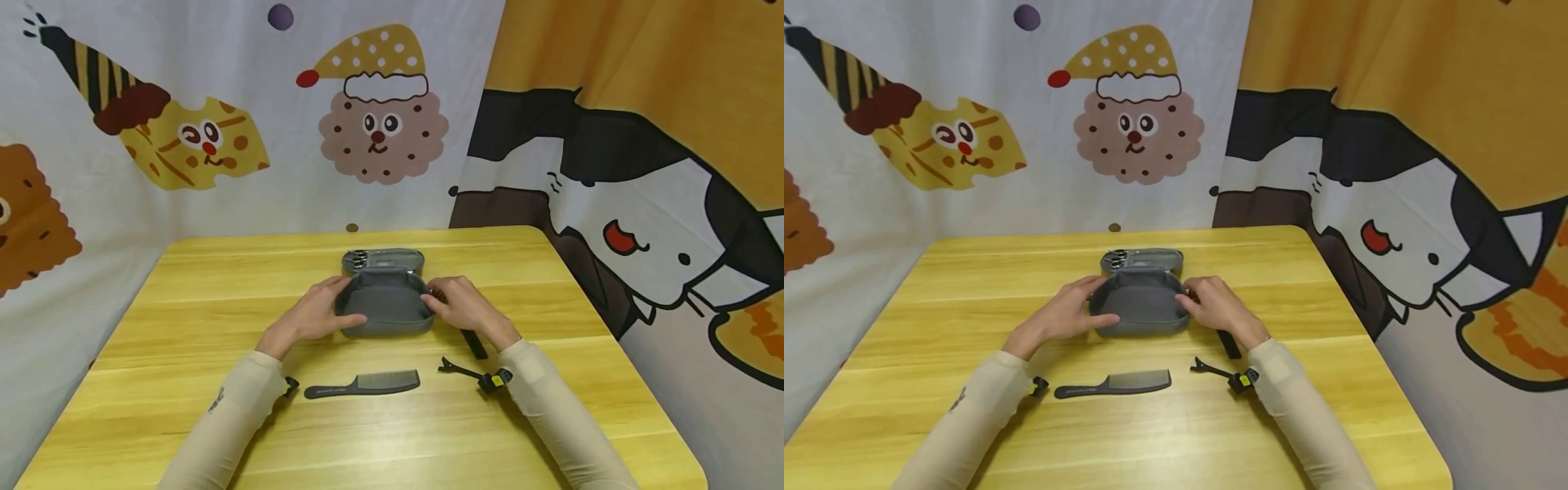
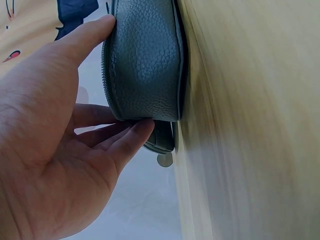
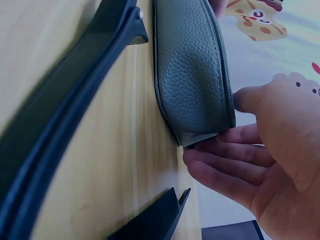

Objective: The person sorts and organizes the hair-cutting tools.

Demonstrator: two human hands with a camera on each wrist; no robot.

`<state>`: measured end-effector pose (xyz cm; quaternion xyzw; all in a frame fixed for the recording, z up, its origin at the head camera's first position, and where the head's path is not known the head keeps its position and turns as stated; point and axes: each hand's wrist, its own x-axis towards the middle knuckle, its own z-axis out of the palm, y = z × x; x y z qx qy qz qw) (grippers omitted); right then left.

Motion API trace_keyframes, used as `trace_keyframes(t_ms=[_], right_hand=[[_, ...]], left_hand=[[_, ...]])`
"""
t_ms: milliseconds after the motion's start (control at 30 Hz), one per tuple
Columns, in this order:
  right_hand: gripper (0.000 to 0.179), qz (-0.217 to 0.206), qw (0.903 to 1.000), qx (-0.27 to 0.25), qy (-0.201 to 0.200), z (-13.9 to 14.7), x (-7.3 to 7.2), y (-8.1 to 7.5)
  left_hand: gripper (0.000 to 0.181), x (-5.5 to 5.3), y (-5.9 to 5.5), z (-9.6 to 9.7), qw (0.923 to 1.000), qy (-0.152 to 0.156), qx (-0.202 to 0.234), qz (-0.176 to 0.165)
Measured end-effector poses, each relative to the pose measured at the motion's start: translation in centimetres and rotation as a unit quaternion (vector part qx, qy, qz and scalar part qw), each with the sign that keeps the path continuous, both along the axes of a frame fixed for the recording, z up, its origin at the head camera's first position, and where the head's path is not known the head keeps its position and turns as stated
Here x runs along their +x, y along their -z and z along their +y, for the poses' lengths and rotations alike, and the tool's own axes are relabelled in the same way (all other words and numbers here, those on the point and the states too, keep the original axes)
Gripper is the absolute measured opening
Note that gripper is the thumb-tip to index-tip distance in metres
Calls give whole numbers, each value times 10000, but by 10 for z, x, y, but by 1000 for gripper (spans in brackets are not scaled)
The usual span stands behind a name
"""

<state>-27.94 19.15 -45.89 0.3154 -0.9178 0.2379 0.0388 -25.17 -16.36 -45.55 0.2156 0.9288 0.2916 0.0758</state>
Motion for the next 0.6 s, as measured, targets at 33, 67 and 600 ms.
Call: trace_keyframes(t_ms=[33,67,600], right_hand=[[20,-1,10000,-7,12,0,0,0],[22,-8,10000,-6,32,0,1,0],[84,-457,9972,514,299,3,14,-11]], left_hand=[[106,0,0,0,10000,-1,-5,-11],[107,0,0,0,10000,-1,-15,-22],[106,0,-3,1,9999,-36,5,-107]])
